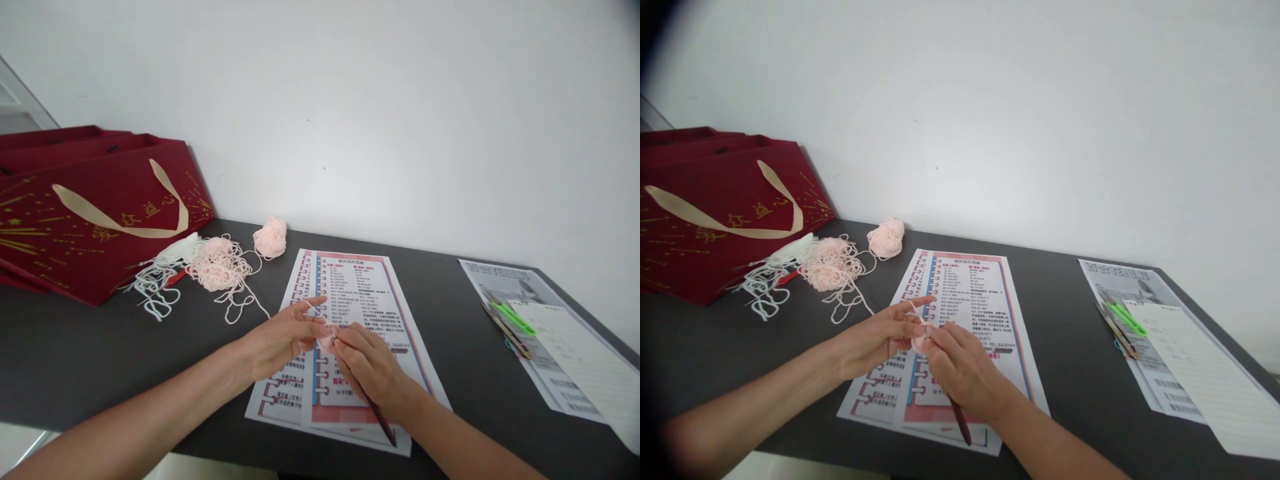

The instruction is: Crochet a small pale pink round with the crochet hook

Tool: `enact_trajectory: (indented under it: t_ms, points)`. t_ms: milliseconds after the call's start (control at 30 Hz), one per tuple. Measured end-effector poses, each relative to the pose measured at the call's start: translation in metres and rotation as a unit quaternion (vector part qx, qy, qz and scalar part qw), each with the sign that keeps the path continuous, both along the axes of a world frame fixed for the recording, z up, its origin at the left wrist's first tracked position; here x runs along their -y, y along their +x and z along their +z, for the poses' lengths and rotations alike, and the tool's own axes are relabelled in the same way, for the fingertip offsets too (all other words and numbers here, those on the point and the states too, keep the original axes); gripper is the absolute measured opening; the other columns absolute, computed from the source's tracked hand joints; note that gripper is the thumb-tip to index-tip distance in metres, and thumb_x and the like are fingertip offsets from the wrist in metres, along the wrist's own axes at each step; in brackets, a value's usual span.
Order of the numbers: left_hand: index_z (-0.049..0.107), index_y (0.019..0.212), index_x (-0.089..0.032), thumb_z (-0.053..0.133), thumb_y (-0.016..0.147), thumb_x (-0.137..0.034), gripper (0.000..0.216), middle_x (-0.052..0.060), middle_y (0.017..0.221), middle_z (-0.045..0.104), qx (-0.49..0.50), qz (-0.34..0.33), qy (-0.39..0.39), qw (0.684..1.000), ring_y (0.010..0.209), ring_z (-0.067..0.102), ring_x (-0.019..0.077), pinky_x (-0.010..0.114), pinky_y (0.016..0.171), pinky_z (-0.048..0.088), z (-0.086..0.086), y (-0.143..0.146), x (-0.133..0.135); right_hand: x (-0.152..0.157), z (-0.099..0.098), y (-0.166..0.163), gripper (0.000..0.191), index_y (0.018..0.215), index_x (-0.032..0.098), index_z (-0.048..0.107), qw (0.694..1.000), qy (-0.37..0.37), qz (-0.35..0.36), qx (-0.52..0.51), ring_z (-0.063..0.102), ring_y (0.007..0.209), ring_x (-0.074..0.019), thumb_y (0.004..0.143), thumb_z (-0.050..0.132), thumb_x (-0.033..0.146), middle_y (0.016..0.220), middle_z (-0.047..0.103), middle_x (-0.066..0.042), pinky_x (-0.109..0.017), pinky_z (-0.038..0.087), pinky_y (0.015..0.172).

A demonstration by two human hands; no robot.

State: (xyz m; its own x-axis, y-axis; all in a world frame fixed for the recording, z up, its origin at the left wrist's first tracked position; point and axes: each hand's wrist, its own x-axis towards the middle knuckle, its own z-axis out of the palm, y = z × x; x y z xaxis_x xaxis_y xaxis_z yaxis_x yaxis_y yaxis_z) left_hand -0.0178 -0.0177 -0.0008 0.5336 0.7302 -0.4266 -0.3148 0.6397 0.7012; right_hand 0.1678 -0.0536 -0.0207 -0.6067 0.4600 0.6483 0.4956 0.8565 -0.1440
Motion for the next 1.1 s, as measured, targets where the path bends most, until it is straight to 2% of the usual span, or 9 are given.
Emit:
enact_trajectory:
  t_ms: [100, 233, 333, 400, 567, 733, 833, 1000, 1100]
  points:
    - [0.043, 0.130, -0.015, 0.070, 0.069, -0.007, 0.067, -0.002, 0.073, 0.061, -0.007, 0.021, 0.012, 1.000, 0.064, 0.054, 0.0058, 0.019, 0.059, 0.036, 0.000, 0.004, 0.002, 0.004, 0.001, -0.004, 0.015, 0.097, 0.015, 0.051, 0.998, 0.036, -0.034, 0.028, 0.054, 0.072, -0.0202, 0.088, 0.045, 0.005, 0.085, 0.064, -0.011, -0.033, 0.049, 0.062]
    - [0.035, 0.136, -0.016, 0.070, 0.068, -0.008, 0.077, -0.005, 0.069, 0.058, -0.066, 0.061, 0.088, 0.992, 0.058, 0.048, 0.0052, 0.020, 0.054, 0.031, -0.001, 0.010, 0.005, 0.008, -0.001, -0.012, 0.013, 0.090, 0.016, 0.051, 0.995, 0.032, -0.086, 0.025, 0.055, 0.071, -0.0205, 0.086, 0.046, 0.004, 0.081, 0.063, -0.010, -0.033, 0.049, 0.062]
    - [0.032, 0.138, -0.017, 0.071, 0.067, -0.012, 0.081, -0.004, 0.069, 0.059, -0.100, 0.066, 0.131, 0.984, 0.056, 0.046, 0.0058, 0.020, 0.052, 0.029, -0.002, 0.012, 0.005, 0.009, -0.004, -0.015, 0.013, 0.087, 0.018, 0.048, 0.996, -0.027, -0.085, -0.014, 0.055, 0.069, -0.0189, 0.087, 0.044, 0.006, 0.079, 0.060, -0.007, -0.031, 0.048, 0.059]
    - [0.032, 0.138, -0.018, 0.072, 0.067, -0.015, 0.082, -0.004, 0.068, 0.059, -0.116, 0.067, 0.144, 0.980, 0.056, 0.047, 0.0069, 0.021, 0.051, 0.029, -0.002, 0.013, 0.005, 0.009, -0.007, -0.015, 0.013, 0.087, 0.020, 0.047, 0.989, -0.090, -0.088, -0.084, 0.055, 0.067, -0.0169, 0.088, 0.043, 0.008, 0.076, 0.058, -0.004, -0.028, 0.047, 0.058]
    - [0.029, 0.140, -0.019, 0.071, 0.067, -0.016, 0.084, -0.005, 0.066, 0.058, -0.135, 0.074, 0.173, 0.973, 0.058, 0.050, 0.0086, 0.022, 0.054, 0.032, 0.002, 0.013, 0.005, 0.007, -0.013, -0.012, 0.009, 0.092, 0.023, 0.048, 0.937, -0.236, -0.094, -0.240, 0.057, 0.070, -0.0138, 0.089, 0.046, 0.015, 0.084, 0.058, -0.001, -0.026, 0.046, 0.061]
    - [0.031, 0.139, -0.017, 0.070, 0.068, -0.018, 0.081, -0.006, 0.066, 0.058, -0.148, 0.097, 0.198, 0.964, 0.061, 0.052, 0.0099, 0.024, 0.060, 0.036, 0.004, 0.012, 0.005, 0.006, -0.013, -0.011, 0.005, 0.087, 0.023, 0.047, 0.896, -0.308, -0.091, -0.307, 0.050, 0.060, -0.0115, 0.089, 0.048, 0.018, 0.078, 0.054, 0.001, -0.025, 0.044, 0.054]
    - [0.028, 0.140, -0.015, 0.070, 0.068, -0.018, 0.083, -0.005, 0.067, 0.058, -0.147, 0.104, 0.205, 0.962, 0.063, 0.053, 0.0104, 0.025, 0.063, 0.038, 0.004, 0.011, 0.003, 0.005, -0.009, -0.011, 0.008, 0.087, 0.023, 0.047, 0.909, -0.279, -0.094, -0.295, 0.050, 0.061, -0.0118, 0.088, 0.048, 0.016, 0.080, 0.055, 0.000, -0.025, 0.044, 0.055]
    - [0.027, 0.140, -0.014, 0.068, 0.070, -0.017, 0.082, -0.005, 0.067, 0.058, -0.153, 0.104, 0.237, 0.954, 0.066, 0.055, 0.0114, 0.027, 0.069, 0.042, 0.000, 0.012, 0.002, 0.005, -0.004, -0.008, 0.018, 0.088, 0.023, 0.047, 0.973, -0.144, -0.027, -0.176, 0.052, 0.066, -0.0142, 0.085, 0.046, 0.005, 0.078, 0.055, -0.002, -0.026, 0.045, 0.057]
    - [0.030, 0.139, -0.017, 0.068, 0.071, -0.017, 0.078, -0.004, 0.069, 0.058, -0.172, 0.107, 0.280, 0.938, 0.068, 0.056, 0.0127, 0.028, 0.070, 0.044, -0.005, 0.012, 0.003, 0.007, -0.003, -0.008, 0.018, 0.086, 0.023, 0.047, 0.972, -0.145, -0.040, -0.179, 0.051, 0.063, -0.0139, 0.085, 0.046, 0.005, 0.074, 0.054, -0.001, -0.026, 0.043, 0.055]
